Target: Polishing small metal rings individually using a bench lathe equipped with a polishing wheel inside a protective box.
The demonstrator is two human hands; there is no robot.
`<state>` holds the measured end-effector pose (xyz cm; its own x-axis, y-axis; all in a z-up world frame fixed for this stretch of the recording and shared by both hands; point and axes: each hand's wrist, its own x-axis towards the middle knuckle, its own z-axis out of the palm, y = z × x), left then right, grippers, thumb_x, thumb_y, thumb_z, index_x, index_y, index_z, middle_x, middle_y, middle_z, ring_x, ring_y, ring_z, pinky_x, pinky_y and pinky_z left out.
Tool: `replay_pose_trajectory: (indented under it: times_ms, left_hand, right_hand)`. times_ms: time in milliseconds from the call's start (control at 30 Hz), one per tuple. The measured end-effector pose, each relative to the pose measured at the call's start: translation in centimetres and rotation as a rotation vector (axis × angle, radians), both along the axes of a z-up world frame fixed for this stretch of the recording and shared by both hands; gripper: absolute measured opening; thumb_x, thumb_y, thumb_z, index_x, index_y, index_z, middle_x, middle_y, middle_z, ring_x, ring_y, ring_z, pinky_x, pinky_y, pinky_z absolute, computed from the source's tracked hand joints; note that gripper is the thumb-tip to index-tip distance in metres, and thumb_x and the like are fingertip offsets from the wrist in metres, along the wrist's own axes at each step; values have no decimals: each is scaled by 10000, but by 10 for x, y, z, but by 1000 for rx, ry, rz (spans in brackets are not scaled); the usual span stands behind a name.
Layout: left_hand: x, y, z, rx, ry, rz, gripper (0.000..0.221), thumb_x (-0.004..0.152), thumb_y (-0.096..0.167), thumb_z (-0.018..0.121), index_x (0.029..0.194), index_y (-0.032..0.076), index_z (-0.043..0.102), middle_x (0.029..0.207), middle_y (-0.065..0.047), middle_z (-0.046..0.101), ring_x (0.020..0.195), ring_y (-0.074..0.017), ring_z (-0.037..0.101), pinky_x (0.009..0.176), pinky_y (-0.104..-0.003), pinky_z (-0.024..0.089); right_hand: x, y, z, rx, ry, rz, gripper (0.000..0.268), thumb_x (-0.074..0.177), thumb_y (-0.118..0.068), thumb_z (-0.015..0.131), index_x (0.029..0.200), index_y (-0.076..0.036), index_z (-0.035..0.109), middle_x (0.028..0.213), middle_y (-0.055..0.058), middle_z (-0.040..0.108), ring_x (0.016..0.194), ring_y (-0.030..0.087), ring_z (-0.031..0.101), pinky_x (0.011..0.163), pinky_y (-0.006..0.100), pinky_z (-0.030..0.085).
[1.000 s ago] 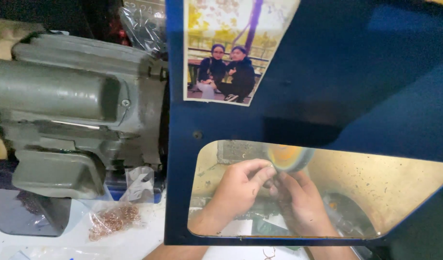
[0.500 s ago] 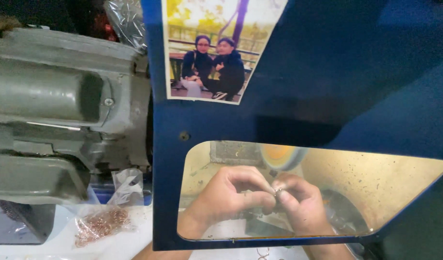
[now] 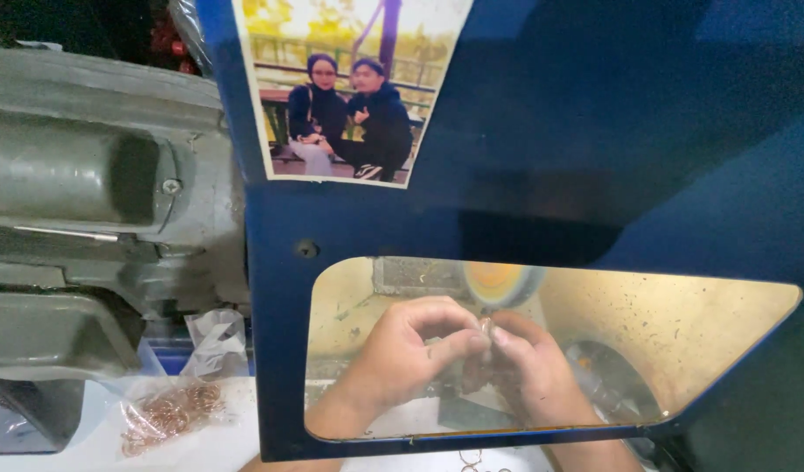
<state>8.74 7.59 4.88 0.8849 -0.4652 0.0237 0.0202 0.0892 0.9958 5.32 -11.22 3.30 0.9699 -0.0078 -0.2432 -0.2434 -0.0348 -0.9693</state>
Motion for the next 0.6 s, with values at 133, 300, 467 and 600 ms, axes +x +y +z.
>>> replay_pose_trajectory:
  times_ms: [133, 300, 467, 600]
  left_hand:
    - [-2, -14, -12, -91, -158, 127, 149, 913, 236, 733, 873, 97, 772, 858, -8, 732, 809, -127, 705, 776, -268, 593]
    - [-1, -21, -4, -41, -146, 204, 183, 927, 253, 684, 880, 99, 772, 827, -6, 722, 783, -135, 691, 725, -275, 576]
    - [1, -22, -7, -65, -159, 217, 178, 936, 242, 670, 861, 103, 751, 815, -1, 707, 775, -131, 680, 733, -274, 563]
    - [1, -17, -7, -53, -137, 177, 185, 949, 248, 665, 897, 94, 752, 838, -7, 698, 808, -139, 684, 761, -285, 569]
  right_hand:
    - [7, -5, -28, 347, 44, -45, 217, 976, -170, 561, 926, 3, 682, 774, 157, 654, 631, 290, 643, 497, 442, 548]
    - [9, 4, -16, 518, 70, 66, 344, 1015, -323, 540, 868, -40, 669, 606, 64, 455, 606, 212, 500, 595, 376, 438]
    - [11, 7, -18, 505, -30, 38, 309, 1040, -252, 554, 953, -2, 714, 762, 47, 591, 727, 141, 524, 661, 313, 429]
    - [8, 8, -21, 475, -20, 7, 341, 1047, -249, 536, 769, -61, 600, 659, 17, 459, 635, 138, 448, 606, 309, 373]
